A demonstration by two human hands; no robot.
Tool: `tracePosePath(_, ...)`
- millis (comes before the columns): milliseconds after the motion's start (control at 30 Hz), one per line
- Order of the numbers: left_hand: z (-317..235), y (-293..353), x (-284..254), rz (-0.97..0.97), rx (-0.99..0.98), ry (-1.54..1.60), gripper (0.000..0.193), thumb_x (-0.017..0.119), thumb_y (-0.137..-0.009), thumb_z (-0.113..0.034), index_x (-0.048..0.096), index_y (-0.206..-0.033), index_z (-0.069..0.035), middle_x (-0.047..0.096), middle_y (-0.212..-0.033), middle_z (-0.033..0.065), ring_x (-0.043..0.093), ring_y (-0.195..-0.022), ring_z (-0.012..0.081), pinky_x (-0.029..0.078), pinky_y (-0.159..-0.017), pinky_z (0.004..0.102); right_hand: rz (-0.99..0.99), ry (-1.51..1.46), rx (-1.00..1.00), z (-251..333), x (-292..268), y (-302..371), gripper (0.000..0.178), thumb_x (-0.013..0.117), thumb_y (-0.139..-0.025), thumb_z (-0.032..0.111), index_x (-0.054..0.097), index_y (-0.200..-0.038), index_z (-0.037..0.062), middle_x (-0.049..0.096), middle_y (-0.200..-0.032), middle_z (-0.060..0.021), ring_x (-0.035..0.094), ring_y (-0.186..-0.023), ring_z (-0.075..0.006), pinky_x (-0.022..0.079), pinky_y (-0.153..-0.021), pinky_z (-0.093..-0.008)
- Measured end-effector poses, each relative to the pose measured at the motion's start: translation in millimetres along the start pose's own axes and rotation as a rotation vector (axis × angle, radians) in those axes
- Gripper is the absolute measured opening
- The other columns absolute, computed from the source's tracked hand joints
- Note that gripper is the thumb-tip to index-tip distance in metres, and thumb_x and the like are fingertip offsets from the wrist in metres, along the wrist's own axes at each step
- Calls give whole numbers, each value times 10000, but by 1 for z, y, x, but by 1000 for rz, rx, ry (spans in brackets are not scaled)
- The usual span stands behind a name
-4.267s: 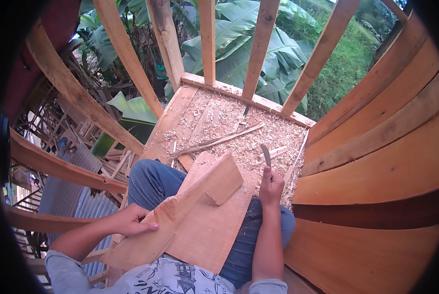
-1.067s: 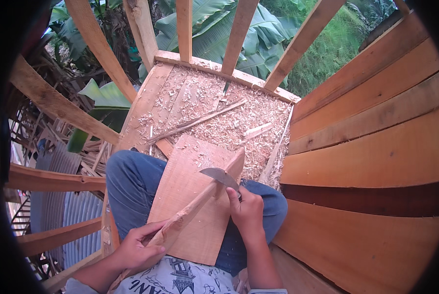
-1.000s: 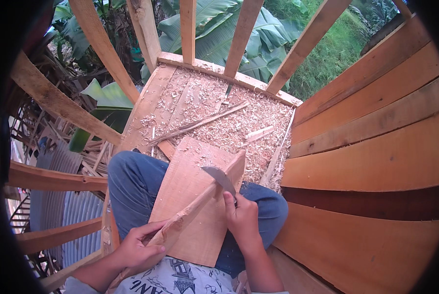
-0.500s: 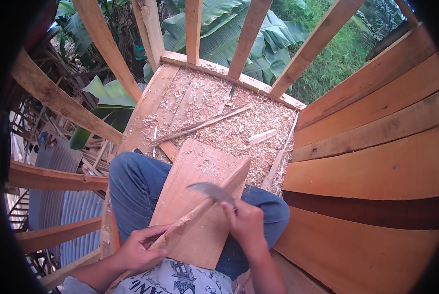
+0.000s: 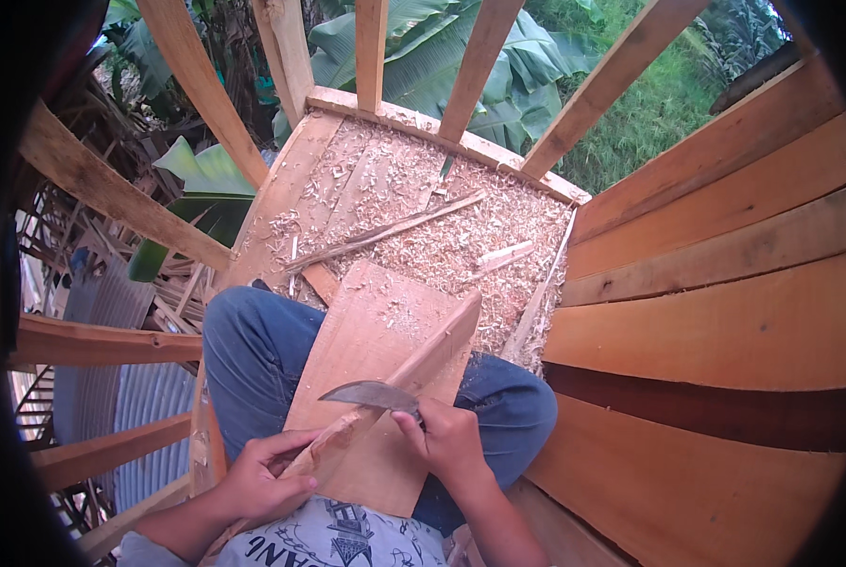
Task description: The person is sitting cross-legged on a wooden platform and carving a rectangular piece of wood with a curved knife. They hold the wood on their lap and use the knife to shave off thin layers, creating wood shavings that accumulate on the platform.
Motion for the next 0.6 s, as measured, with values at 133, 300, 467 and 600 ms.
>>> tracePosePath(133, 1, 3, -2, -14, -32, 32, 579, 626, -830, 90, 445, -1378, 39, 538, -1330, 189, 540, -1204, 203, 416, -1051, 323, -181, -79, 347, -55, -29, -17, 370, 601, -933, 289, 571, -729, -18, 518, -566, -193, 542, -499, -367, 419, -480, -389)
tracePosePath(300, 5, 0, -4, -29, -36, 45, 578, 629, -829, 89, 447, -1376, 41, 536, -1332, 194, 525, -1222, 206, 401, -1066, 332, -143, 61, 200, -9, -26, -13, 326, 623, -918, 282, 600, -756, 0, 543, -602, -192, 573, -542, -373, 438, -500, -414)
tracePosePath(467, 1, 3, -2, -32, -20, 19, 583, 635, -825, 88, 447, -1375, 42, 536, -1332, 196, 522, -1227, 213, 395, -1072, 337, 14, 153, -59, -5, -7, -12, 351, 654, -892, 314, 560, -708, 30, 553, -622, -192, 577, -585, -397, 449, -508, -419)
tracePosePath(600, -1, 3, 1, -24, -6, 3, 579, 646, -820, 84, 461, -1366, 39, 536, -1334, 199, 517, -1233, 212, 398, -1073, 345, -259, -165, 624, -119, -56, -24, 477, 453, -1019, 260, 446, -632, -18, 374, -507, -40, 345, -494, -114, 294, -457, -350)
Point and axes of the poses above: each hand's wrist, its own y-axis away from the middle knuckle, its own x-axis out of the palm, z = x × y, the point moved 9 cm from there along -y, towards the middle knuckle
